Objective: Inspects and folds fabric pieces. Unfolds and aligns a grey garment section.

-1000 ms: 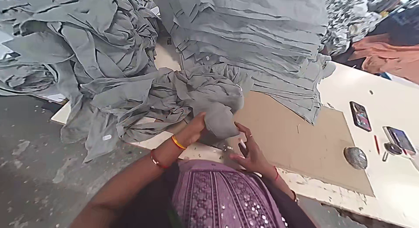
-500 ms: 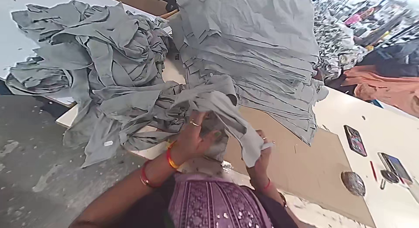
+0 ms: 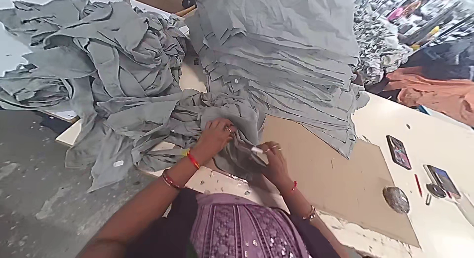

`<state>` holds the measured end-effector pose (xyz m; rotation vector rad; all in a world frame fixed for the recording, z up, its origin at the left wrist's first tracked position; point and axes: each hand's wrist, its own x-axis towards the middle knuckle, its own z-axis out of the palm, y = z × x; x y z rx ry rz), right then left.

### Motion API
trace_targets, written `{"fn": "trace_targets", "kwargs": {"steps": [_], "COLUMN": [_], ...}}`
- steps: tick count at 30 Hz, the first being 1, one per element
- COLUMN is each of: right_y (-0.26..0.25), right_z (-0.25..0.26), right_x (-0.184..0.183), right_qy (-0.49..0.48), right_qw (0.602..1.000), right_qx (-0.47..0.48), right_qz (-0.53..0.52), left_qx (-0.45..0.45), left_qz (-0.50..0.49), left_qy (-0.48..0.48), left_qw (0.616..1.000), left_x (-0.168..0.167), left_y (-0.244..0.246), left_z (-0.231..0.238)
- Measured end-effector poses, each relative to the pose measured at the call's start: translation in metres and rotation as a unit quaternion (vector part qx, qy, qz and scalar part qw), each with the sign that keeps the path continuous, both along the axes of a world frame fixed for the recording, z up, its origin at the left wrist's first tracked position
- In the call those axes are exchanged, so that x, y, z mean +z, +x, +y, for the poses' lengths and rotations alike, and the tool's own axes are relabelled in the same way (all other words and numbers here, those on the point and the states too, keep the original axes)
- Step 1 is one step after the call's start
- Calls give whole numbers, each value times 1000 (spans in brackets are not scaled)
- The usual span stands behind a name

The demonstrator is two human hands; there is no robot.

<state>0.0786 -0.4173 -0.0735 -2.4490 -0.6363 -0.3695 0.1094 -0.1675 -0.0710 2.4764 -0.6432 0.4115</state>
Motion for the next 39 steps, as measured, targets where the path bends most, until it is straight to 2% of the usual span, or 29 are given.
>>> {"fn": "trace_targets", "kwargs": {"steps": [2,3,6,8,9,12,13,15,18,23,26,29,31,33,36,39], "right_y": [1,2,-2,-7,-8,-13,-17,-27,-34,-27,-21,-7,3,6,4,-13], "right_z": [11,14,11,3,-1,-14,-15,-13,-6,-18,-29,-33,-27,-18,-12,4], "right_x": [11,15,47,71,81,103,109,118,121,116,114,103,91,86,81,76], "right_qy": [6,33,105,105,95,92,102,112,111,143,139,142,143,145,145,88], "right_qw": [1000,998,981,973,970,961,957,951,948,953,966,979,982,979,969,960], "right_qx": [23,35,93,132,133,130,140,162,155,40,-25,-38,-27,-27,-20,31], "right_qz": [-8,-49,-131,-160,-180,-227,-231,-237,-255,-265,-215,-138,-124,-143,-197,-265], "left_qx": [-52,-77,-151,-199,-211,-162,-119,-20,38,-9,-120,-289,-327,-296,-190,-70], "left_qz": [-22,-36,3,15,-12,-184,-232,-268,-200,-122,-50,23,72,144,263,286], "left_qy": [20,15,-60,-108,-108,-53,-40,-57,-119,-169,-163,-170,-194,-216,-232,-284], "left_qw": [998,996,987,974,972,968,965,962,972,978,978,942,922,919,917,912], "left_x": [3,3,12,23,31,59,68,82,82,57,65,81,85,81,75,74], "left_y": [4,5,2,-5,-11,-24,-27,-33,-36,-46,-59,-69,-76,-81,-86,-87], "left_z": [-3,-4,-1,-1,-3,-10,-11,-15,-22,-29,-19,-9,-12,-16,-22,-25]}}
